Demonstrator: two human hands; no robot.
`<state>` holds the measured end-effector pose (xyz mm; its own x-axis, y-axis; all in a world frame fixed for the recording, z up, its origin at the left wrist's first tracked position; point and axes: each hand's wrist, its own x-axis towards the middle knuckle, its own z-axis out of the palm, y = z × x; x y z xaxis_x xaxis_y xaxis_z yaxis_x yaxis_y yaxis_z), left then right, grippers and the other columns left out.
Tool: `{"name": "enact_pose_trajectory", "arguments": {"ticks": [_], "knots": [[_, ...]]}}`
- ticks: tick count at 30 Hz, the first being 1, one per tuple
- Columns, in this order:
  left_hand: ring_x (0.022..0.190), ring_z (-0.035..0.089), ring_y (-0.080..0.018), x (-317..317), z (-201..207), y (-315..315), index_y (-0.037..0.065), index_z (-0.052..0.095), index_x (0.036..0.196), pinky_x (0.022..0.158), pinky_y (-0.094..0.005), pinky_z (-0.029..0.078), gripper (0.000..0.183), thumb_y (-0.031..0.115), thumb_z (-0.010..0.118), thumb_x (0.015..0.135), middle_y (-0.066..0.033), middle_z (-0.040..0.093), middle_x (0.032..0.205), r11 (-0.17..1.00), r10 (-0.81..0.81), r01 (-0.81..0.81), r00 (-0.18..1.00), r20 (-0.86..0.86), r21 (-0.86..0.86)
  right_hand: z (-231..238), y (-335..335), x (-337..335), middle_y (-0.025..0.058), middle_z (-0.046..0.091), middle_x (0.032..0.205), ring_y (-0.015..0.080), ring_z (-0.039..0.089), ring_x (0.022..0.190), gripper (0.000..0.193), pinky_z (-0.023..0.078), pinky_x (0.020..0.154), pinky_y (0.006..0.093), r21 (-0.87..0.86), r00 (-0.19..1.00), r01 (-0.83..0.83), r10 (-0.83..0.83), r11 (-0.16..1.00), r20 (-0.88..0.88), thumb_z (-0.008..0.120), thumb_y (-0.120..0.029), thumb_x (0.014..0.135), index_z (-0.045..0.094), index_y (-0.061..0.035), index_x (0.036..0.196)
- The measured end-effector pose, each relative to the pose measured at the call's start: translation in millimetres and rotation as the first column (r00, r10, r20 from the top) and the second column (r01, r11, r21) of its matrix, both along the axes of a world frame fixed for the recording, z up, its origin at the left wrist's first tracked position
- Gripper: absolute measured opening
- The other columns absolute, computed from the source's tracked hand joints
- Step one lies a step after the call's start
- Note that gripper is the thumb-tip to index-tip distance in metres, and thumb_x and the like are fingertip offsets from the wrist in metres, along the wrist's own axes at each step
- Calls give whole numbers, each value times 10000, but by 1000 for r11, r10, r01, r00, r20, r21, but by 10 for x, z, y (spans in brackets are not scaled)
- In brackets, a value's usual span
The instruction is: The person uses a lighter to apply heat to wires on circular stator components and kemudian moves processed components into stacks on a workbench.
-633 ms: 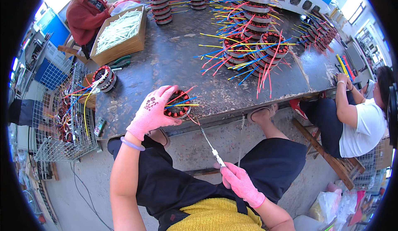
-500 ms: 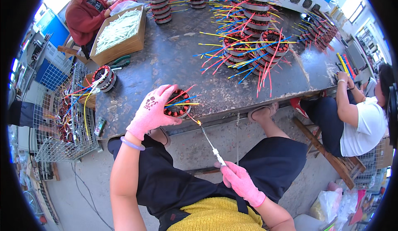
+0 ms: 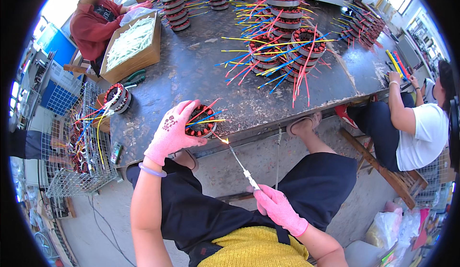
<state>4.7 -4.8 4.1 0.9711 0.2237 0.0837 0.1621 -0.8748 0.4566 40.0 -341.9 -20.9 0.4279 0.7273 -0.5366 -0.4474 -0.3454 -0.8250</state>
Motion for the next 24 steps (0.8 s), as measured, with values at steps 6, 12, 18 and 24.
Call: {"name": "enact_pose_trajectory", "arguments": {"ticks": [6, 12, 18, 24], "knots": [[1260, 503, -393, -50, -60, 55, 1, 459, 1415, 1073, -427, 410, 1006, 321, 910, 575, -204, 498, 1386, 1000, -16, 16, 1000, 27, -16, 25, 4, -19, -47, 462, 686, 50, 430, 597, 353, 362, 551, 229, 15, 999, 19, -19, 1000, -30, 495, -239, 1038, 586, 7, 1274], [1269, 492, -389, -6, -81, 51, 7, 454, 1422, 1071, -430, 410, 1005, 300, 906, 573, -205, 496, 1388, 997, -67, 69, 996, 53, -31, 57, -15, 15, -62, 448, 706, 40, 416, 617, 357, 330, 557, 207, -12, 997, 36, -37, 999, -75, 500, -215, 1039, 579, 21, 1295], [1252, 512, -374, -33, -65, 47, 4, 476, 1390, 1065, -423, 404, 948, 317, 887, 596, -182, 522, 1366, 999, -45, 47, 996, 72, -14, 71, 18, 8, -66, 451, 707, 38, 414, 620, 360, 326, 559, 205, 26, 992, 55, -52, 998, -111, 501, -220, 1039, 579, 15, 1301], [1267, 504, -371, -41, -120, 66, 11, 472, 1400, 1071, -423, 400, 964, 334, 892, 595, -182, 509, 1388, 997, -76, 76, 992, 99, 8, -19, -21, 5, -40, 486, 712, 55, 458, 604, 353, 401, 568, 237, 14, 999, 23, -22, 1000, -31, 494, -244, 1037, 590, 0, 1274]]}}
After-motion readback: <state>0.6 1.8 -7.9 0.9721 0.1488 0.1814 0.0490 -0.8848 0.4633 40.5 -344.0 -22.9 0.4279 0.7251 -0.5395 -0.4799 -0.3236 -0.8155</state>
